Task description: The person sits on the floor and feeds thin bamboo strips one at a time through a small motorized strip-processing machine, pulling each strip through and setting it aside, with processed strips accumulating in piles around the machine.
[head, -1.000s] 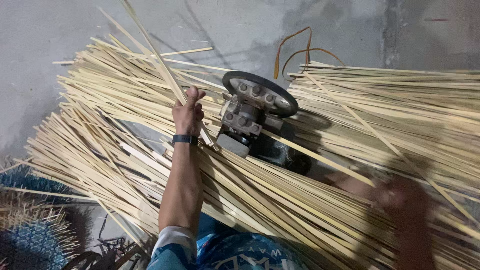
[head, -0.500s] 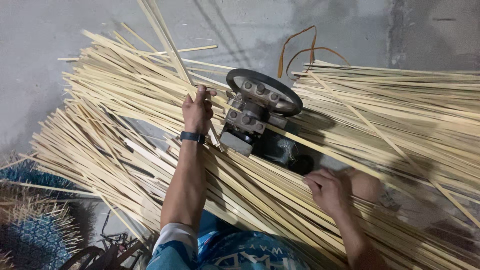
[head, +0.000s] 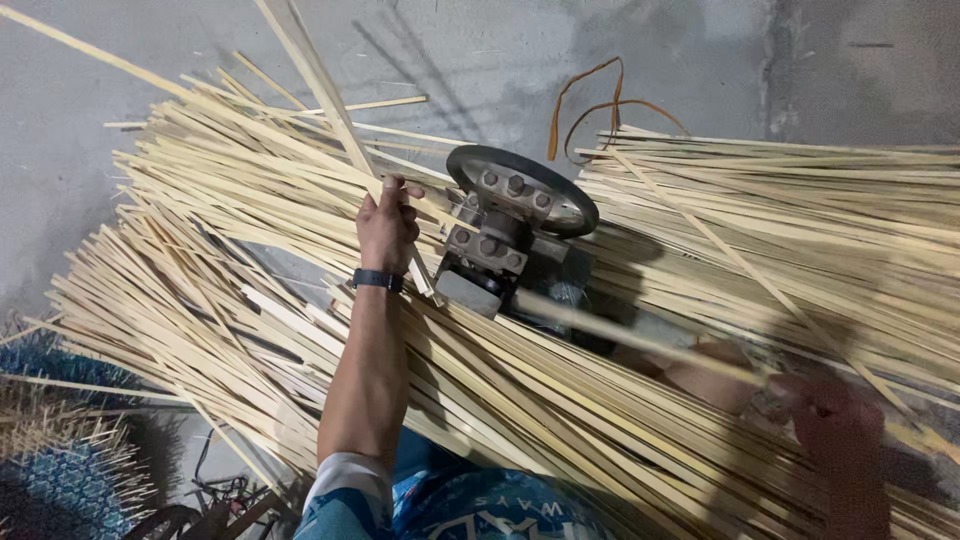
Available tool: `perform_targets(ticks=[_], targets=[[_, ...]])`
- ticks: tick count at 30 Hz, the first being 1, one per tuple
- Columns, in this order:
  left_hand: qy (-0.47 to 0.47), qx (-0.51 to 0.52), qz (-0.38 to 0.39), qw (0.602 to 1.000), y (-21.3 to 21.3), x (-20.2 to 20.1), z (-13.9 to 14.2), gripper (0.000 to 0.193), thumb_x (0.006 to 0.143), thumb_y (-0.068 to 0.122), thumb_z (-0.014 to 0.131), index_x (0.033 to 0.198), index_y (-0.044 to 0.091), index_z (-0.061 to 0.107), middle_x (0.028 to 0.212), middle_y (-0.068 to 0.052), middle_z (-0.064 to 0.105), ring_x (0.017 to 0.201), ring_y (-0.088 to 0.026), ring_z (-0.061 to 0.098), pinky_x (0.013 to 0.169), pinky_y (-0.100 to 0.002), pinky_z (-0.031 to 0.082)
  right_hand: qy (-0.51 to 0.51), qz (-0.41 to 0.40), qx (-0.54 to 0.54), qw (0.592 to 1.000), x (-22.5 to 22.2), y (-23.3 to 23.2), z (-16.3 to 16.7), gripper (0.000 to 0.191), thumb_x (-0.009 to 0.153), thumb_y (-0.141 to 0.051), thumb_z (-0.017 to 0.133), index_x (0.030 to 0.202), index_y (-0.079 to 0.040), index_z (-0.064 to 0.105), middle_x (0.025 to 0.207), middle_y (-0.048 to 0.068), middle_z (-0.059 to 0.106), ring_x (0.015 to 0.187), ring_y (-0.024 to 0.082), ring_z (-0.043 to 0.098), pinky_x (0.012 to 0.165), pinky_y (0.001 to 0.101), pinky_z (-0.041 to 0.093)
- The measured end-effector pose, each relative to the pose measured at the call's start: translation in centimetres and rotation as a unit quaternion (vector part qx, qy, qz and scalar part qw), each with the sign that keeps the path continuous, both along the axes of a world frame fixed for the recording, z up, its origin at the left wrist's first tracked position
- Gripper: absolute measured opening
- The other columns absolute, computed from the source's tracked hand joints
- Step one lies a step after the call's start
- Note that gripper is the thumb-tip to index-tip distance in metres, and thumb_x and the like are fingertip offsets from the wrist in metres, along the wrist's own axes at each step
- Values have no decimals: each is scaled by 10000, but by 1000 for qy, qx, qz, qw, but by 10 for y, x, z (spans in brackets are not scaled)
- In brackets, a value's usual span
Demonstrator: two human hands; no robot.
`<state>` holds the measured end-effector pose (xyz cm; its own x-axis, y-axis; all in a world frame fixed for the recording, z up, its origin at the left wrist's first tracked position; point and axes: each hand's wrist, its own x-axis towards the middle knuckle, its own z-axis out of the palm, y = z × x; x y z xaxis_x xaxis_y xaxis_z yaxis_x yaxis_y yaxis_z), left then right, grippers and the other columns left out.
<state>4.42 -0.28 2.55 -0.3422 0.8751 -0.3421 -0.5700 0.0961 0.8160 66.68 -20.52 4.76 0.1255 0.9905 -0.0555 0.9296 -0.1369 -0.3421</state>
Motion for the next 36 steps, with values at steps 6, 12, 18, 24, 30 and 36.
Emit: perform_targets(ticks=[6, 12, 18, 24, 30, 36], targets=[[15, -9, 72, 997, 4, -25, 2, 415, 1067, 400, 517, 1170, 9, 614, 768, -39, 592, 602, -125, 510, 517, -297, 494, -95, 84, 110, 986, -19, 14, -7, 198, 965, -291, 710, 1069, -144, 794, 1016, 108, 748, 850, 251, 708, 776, 385, 581], [-40, 23, 90, 995, 0, -33, 2, 544, 997, 569, 544, 1148, 47, 577, 711, 4, 456, 561, -117, 468, 448, -266, 391, -36, 169, 195, 965, -132, 40, 11, 241, 909, -290, 748, 1076, -118, 771, 985, 67, 741, 889, 229, 683, 851, 438, 547], [29, -18, 57, 998, -1, -8, -3, 423, 935, 435, 731, 1090, 88, 545, 900, -43, 680, 622, -96, 514, 464, -245, 380, 0, 199, 28, 980, -218, 42, 35, 265, 916, -324, 708, 1087, -133, 772, 1054, 46, 746, 911, 233, 702, 914, 541, 495], [39, -35, 21, 998, -2, -2, -2, 345, 972, 384, 709, 1013, 77, 554, 882, -59, 711, 597, -100, 506, 458, -249, 425, 0, 131, -184, 974, -228, 39, 33, 250, 922, -359, 704, 1093, -199, 790, 976, 10, 771, 807, 194, 737, 811, 388, 581], [41, -30, 1, 999, -1, 1, 2, 326, 982, 361, 699, 999, 85, 526, 849, -66, 722, 563, -106, 500, 434, -261, 414, 138, 147, -41, 979, -198, 22, 16, 101, 841, -218, 784, 844, -118, 791, 819, 13, 769, 715, 117, 741, 707, 302, 632], [39, -40, 13, 998, 0, -1, 8, 289, 1006, 317, 686, 991, 88, 510, 822, -64, 714, 561, -105, 496, 444, -262, 403, -43, 50, -140, 988, -60, -4, 7, 221, 970, -317, 676, 1163, -259, 766, 922, 12, 767, 744, 162, 719, 731, 315, 620]])
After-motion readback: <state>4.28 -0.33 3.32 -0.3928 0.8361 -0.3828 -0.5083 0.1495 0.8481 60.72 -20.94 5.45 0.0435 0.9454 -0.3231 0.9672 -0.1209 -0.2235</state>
